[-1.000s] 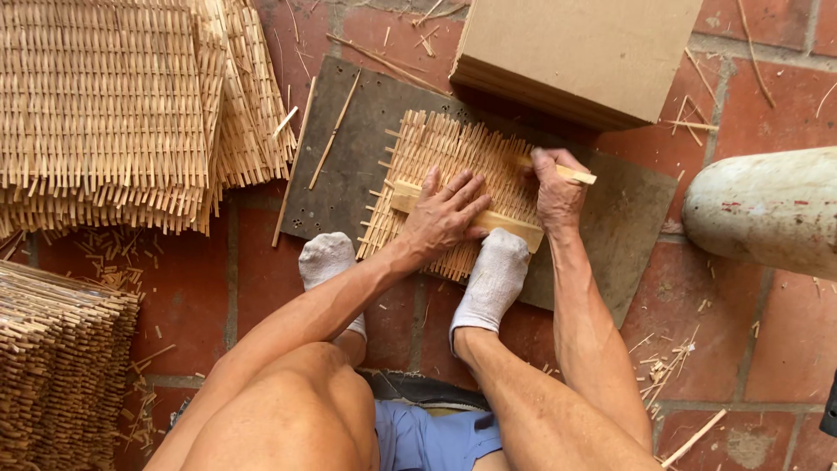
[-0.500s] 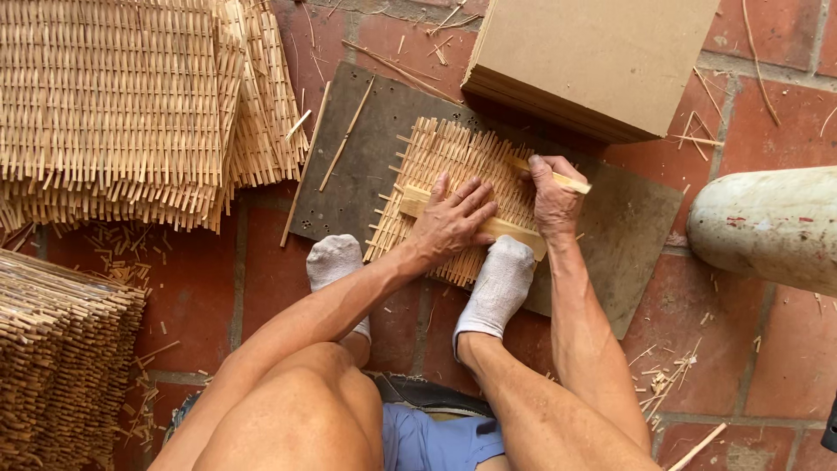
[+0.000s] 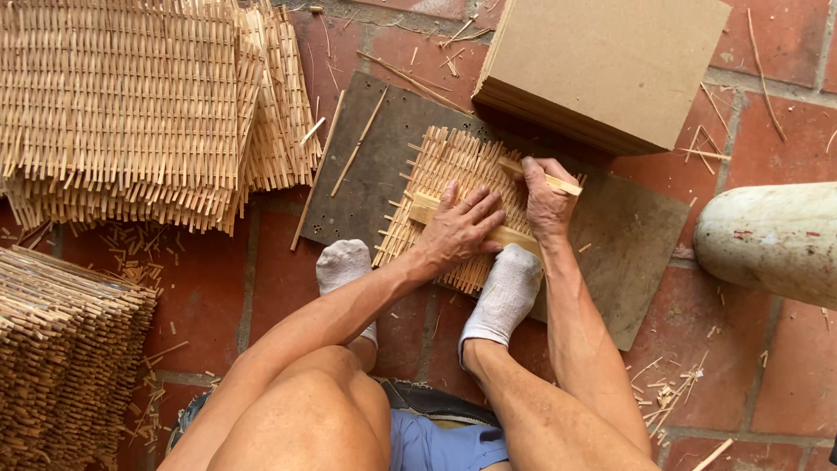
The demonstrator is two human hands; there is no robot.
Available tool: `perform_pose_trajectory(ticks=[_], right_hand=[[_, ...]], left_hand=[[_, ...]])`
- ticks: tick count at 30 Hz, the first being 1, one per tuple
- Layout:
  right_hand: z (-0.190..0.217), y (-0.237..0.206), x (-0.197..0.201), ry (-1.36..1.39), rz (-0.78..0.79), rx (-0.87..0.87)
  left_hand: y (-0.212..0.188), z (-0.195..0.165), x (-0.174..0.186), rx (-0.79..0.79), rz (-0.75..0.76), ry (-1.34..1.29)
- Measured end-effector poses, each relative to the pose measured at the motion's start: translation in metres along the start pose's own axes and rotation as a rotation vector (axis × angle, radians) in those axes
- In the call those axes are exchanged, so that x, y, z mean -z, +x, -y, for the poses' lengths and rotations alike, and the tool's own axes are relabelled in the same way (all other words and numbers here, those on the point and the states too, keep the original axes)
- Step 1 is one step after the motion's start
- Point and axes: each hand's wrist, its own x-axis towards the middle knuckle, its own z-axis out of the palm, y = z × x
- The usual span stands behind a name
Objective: The person applies white adhesive to a cardboard sheet using a roller, then places a woven bamboo mat on top. They press the mat with a wooden block and trim excess bamboo strips with a small tool. The process is repeated for multiple mats, which are stacked as they are completed.
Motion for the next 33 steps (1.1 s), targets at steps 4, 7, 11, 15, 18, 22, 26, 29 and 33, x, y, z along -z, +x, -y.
perform_pose_trajectory(ticks=[4, 7, 11, 15, 18, 22, 26, 29, 33], right_hand=[[0.004, -0.002, 0.000, 0.172, 0.026, -0.059], [0.006, -0.001, -0.003, 0.141, 0.002, 0.021], [0.007, 0.001, -0.008, 0.024, 0.068, -0.064], [0.007, 0.001, -0.006, 0.045, 0.057, -0.036], [0.007, 0.000, -0.005, 0.079, 0.022, 0.024], [0.008, 0.001, -0.002, -0.027, 0.111, -0.022], [0.015, 0.002, -0.001, 0.074, 0.084, -0.047], [0.016, 0.003, -0.005, 0.093, 0.039, 0.019], [0.009, 0.002, -0.021, -0.027, 0.052, 0.040]], left_hand=[[-0.001, 0.001, 0.001, -0.001, -0.019, -0.016], [-0.001, 0.000, 0.001, -0.008, -0.017, -0.004], [-0.001, -0.001, 0.001, -0.006, -0.029, -0.013], [0.001, -0.001, 0.000, -0.007, -0.031, -0.017], [0.000, 0.000, 0.001, 0.000, 0.003, -0.011], [0.001, 0.001, 0.004, -0.011, -0.015, -0.027], [0.003, 0.000, 0.007, -0.026, -0.051, -0.016], [0.003, -0.001, 0.010, -0.002, 0.022, -0.033], [0.001, 0.000, 0.011, -0.017, -0.035, -0.023]])
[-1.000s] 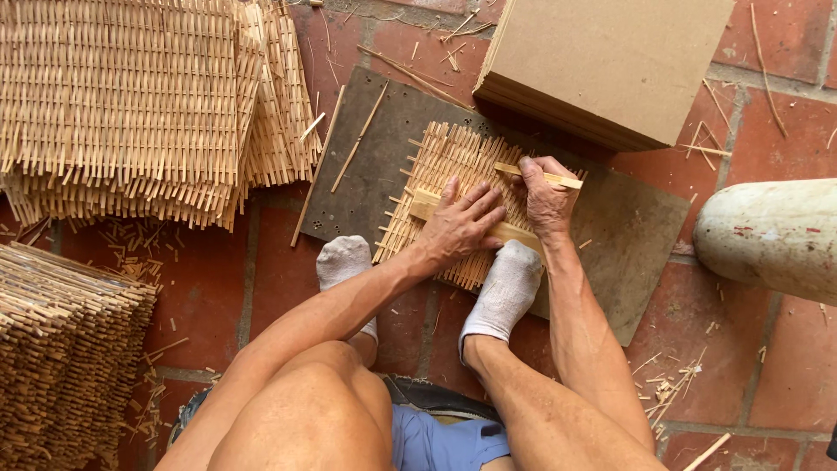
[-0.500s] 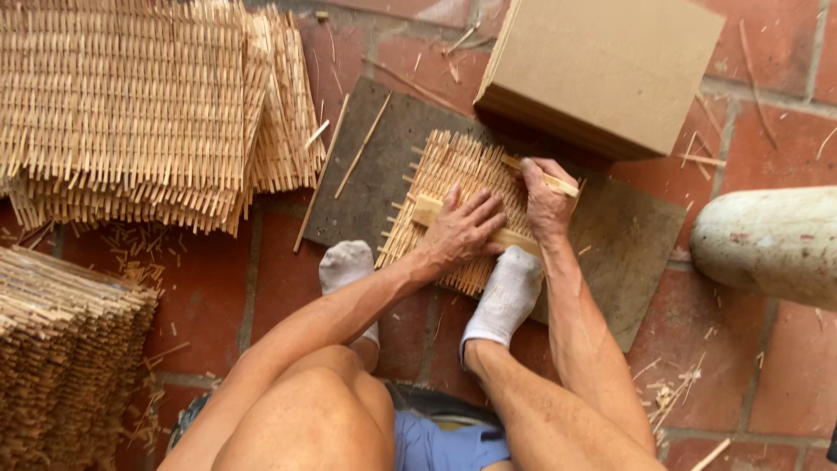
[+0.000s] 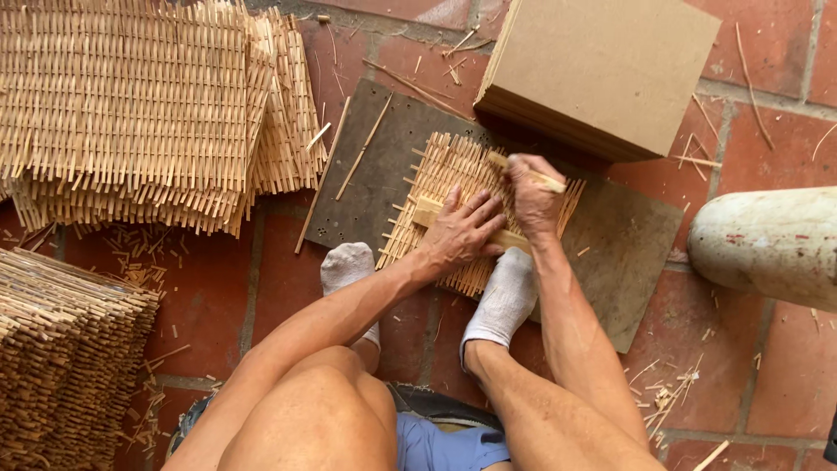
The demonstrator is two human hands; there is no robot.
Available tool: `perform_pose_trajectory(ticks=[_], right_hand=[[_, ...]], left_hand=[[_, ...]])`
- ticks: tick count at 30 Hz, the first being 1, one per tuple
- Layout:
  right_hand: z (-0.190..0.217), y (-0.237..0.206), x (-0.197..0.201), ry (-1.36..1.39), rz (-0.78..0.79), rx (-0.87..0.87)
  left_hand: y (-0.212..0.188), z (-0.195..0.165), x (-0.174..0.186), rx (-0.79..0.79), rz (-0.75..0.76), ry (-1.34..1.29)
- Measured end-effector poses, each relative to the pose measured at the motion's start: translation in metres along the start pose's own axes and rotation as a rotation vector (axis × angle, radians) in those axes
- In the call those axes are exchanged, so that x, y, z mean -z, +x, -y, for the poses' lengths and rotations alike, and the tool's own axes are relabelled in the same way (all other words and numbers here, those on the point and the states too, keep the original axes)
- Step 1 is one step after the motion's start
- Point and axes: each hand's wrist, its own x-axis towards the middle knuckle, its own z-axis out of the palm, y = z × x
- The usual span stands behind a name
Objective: The person applies white adhesive to a cardboard sheet using a roller, then places a woven bamboo mat on top. They press the mat with a wooden block and trim excess bamboo strips with a small tool. The process is repeated for multiple mats, which are stacked as they are completed.
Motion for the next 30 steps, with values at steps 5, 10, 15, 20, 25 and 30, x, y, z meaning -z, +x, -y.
perform_pose_trajectory(ticks=[5, 10, 15, 20, 25, 30], right_hand=[[-0.004, -0.001, -0.005, 0.074, 0.037, -0.049], [0.011, 0.001, 0.003, 0.057, 0.051, -0.009], [0.019, 0.004, -0.024, 0.002, 0.078, -0.026], [0.008, 0.006, -0.017, 0.154, 0.029, -0.039], [-0.017, -0.010, 0.082, 0.201, -0.239, -0.085], [-0.035, -0.024, 0.128, 0.163, -0.199, -0.162]], left_hand=[[0.000, 0.000, 0.001, 0.001, 0.019, -0.010], [0.003, -0.001, 0.002, 0.012, 0.034, -0.018], [0.002, 0.000, 0.003, -0.007, -0.021, -0.036], [-0.002, -0.001, 0.006, -0.002, 0.045, -0.019], [-0.005, -0.007, 0.006, -0.020, 0.021, 0.022], [-0.008, -0.013, 0.002, -0.033, 0.048, 0.077]])
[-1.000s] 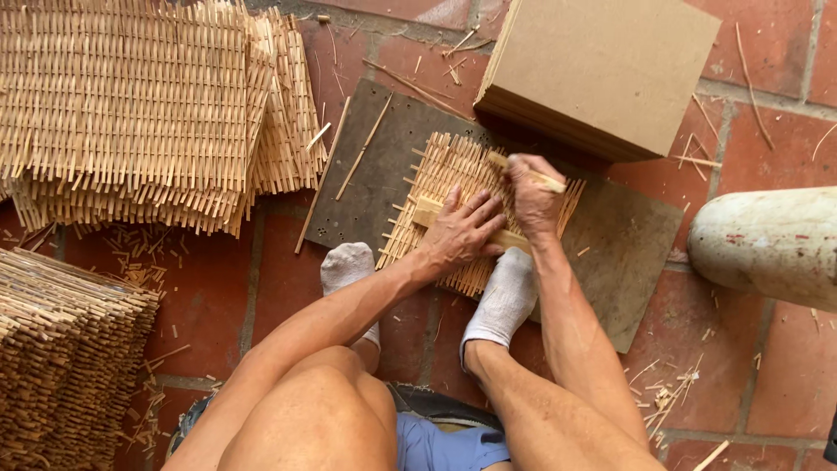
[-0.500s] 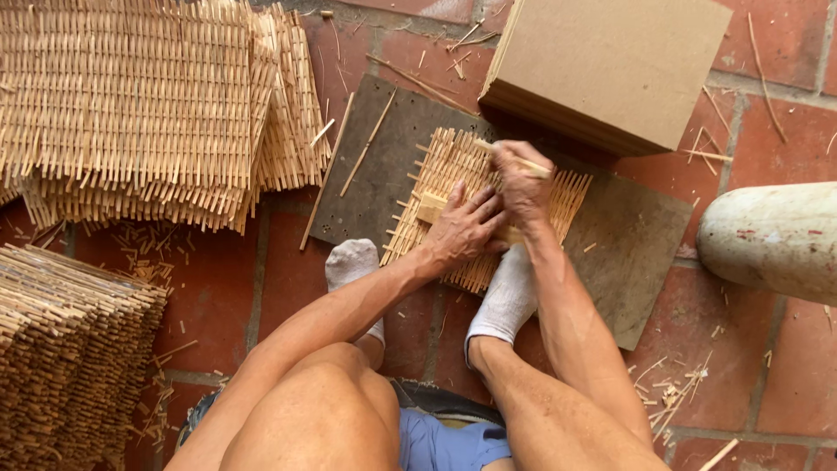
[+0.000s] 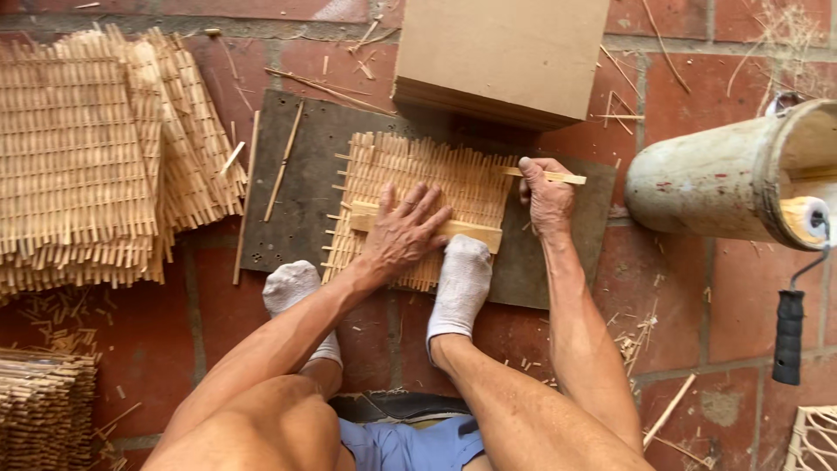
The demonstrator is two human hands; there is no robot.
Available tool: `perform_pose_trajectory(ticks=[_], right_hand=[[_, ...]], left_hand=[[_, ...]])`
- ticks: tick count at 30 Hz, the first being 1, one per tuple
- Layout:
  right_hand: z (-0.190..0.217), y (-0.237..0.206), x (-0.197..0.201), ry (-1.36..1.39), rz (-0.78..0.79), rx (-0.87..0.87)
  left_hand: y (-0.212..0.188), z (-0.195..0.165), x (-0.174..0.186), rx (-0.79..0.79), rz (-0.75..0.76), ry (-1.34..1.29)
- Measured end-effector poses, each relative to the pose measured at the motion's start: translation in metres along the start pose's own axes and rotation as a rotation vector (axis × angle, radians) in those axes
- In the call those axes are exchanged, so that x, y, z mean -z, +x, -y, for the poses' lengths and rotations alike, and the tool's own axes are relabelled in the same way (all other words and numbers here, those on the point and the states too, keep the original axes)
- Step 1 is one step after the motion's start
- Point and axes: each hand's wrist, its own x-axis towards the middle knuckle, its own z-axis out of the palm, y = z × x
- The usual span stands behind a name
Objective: The person applies white adhesive to a cardboard sheet using a roller, then places a woven bamboo mat on top. They press the mat with a wooden block and trim excess bamboo strips with a small tool. The process is repeated for multiple mats, which are stacked as they are completed.
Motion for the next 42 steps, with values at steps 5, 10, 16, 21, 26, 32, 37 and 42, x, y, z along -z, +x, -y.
perform_pose_trajectory(ticks=[5, 10, 16, 21, 26, 32, 37, 42], right_hand=[[0.008, 0.000, -0.009, -0.031, 0.149, 0.072], [0.013, -0.003, -0.012, -0.036, 0.121, 0.040], [0.011, -0.007, -0.006, -0.049, 0.191, 0.008], [0.013, -0.006, -0.012, -0.008, 0.191, 0.113], [0.011, -0.002, -0.020, -0.122, 0.214, 0.089], [0.017, 0.006, -0.009, -0.257, 0.292, 0.038], [0.017, 0.008, -0.014, -0.078, 0.201, 0.103], [0.007, -0.005, -0.001, 0.164, -0.100, 0.151]], left_hand=[[0.002, 0.000, -0.006, 0.007, 0.017, 0.036], [0.003, 0.002, -0.011, 0.004, 0.039, 0.055], [0.002, 0.001, -0.010, 0.001, 0.076, 0.078], [0.003, -0.001, -0.008, 0.028, 0.086, 0.033], [0.001, 0.001, -0.011, 0.012, 0.094, 0.051], [0.001, 0.002, -0.012, -0.010, 0.009, 0.063], [0.004, 0.002, -0.011, 0.023, 0.068, 0.021], [0.002, 0.001, -0.009, 0.002, 0.045, 0.021]])
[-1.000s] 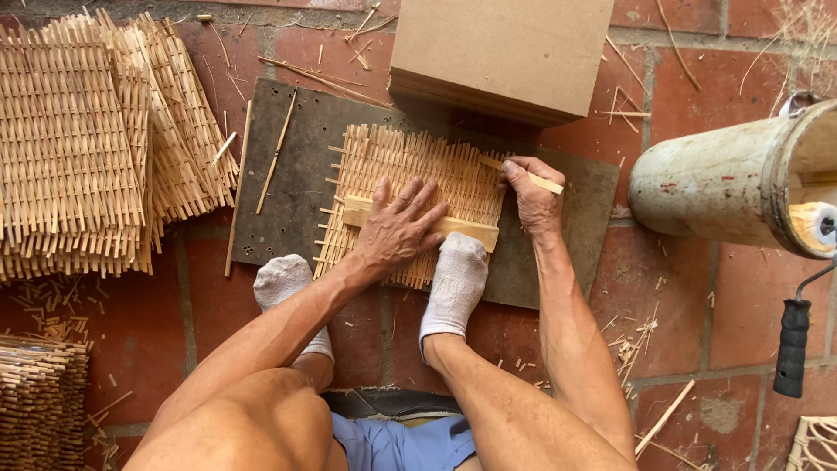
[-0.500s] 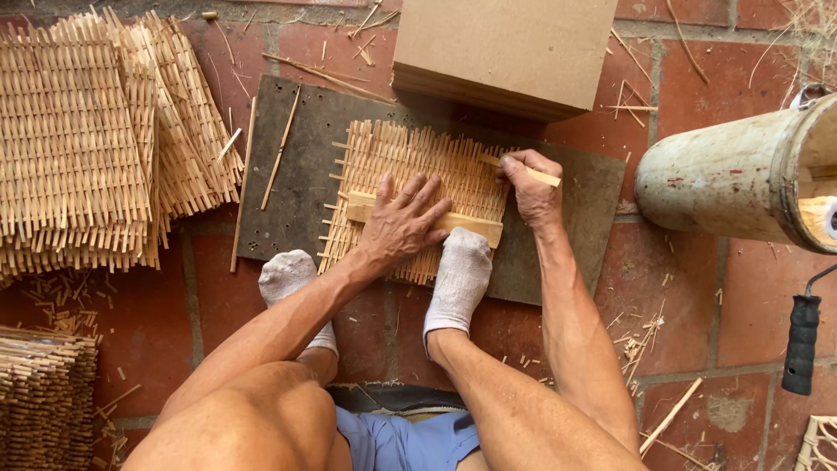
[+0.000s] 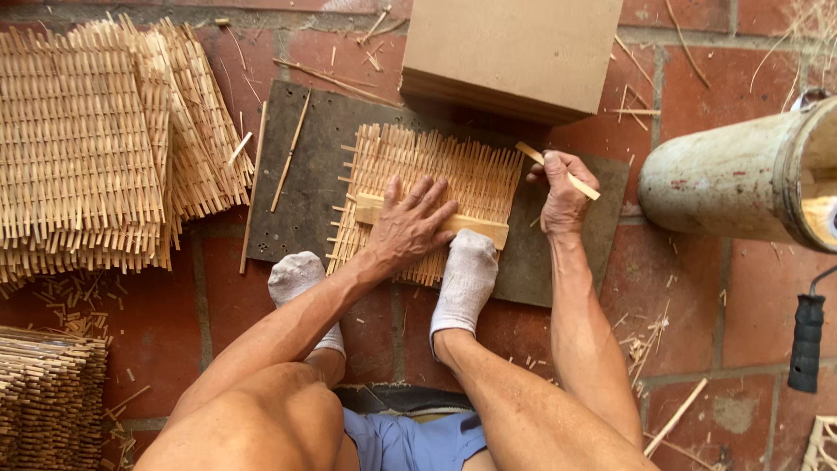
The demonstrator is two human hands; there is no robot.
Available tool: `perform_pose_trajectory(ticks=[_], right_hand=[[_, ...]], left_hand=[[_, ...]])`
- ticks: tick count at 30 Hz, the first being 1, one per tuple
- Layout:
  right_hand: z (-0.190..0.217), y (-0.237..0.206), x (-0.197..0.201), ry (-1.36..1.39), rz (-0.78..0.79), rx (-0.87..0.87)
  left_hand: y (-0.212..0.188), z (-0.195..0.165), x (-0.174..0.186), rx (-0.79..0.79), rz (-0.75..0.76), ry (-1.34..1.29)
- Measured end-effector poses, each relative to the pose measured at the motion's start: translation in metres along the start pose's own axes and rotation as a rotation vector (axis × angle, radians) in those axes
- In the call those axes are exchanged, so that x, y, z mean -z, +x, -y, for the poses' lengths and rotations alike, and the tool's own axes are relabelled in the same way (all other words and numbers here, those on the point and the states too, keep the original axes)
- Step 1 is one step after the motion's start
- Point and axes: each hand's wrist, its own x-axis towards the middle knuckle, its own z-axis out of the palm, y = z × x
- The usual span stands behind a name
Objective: The person applies white adhesive to a cardboard sheet using a roller, then places a woven bamboo mat on top. They press the mat with a wooden block and trim excess bamboo strips with a small tool. The process is repeated for multiple mats, which are stacked as they are completed.
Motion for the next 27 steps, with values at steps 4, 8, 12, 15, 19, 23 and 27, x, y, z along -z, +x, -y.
perform_pose_trajectory(ticks=[4, 8, 12, 15, 19, 23, 27], right_hand=[[-0.001, -0.001, 0.018, -0.112, 0.111, -0.022], [-0.003, 0.004, 0.024, -0.164, 0.129, -0.033], [-0.005, 0.003, 0.025, -0.246, 0.113, -0.026], [-0.003, 0.003, 0.026, -0.303, 0.197, -0.023], [0.002, 0.006, 0.028, -0.376, 0.255, -0.083], [0.006, 0.009, 0.027, -0.359, 0.259, -0.111], [0.008, 0.011, 0.025, -0.402, 0.274, -0.118]], left_hand=[[0.000, -0.001, 0.004, -0.009, -0.007, 0.004], [0.001, -0.003, 0.008, 0.011, 0.022, -0.035], [0.001, -0.005, 0.010, 0.010, 0.047, -0.007], [0.002, -0.007, 0.010, 0.026, 0.091, -0.020], [0.009, -0.012, 0.015, 0.039, 0.143, -0.026], [0.018, -0.016, 0.022, 0.107, 0.331, -0.027], [0.022, -0.018, 0.028, 0.102, 0.317, -0.006]])
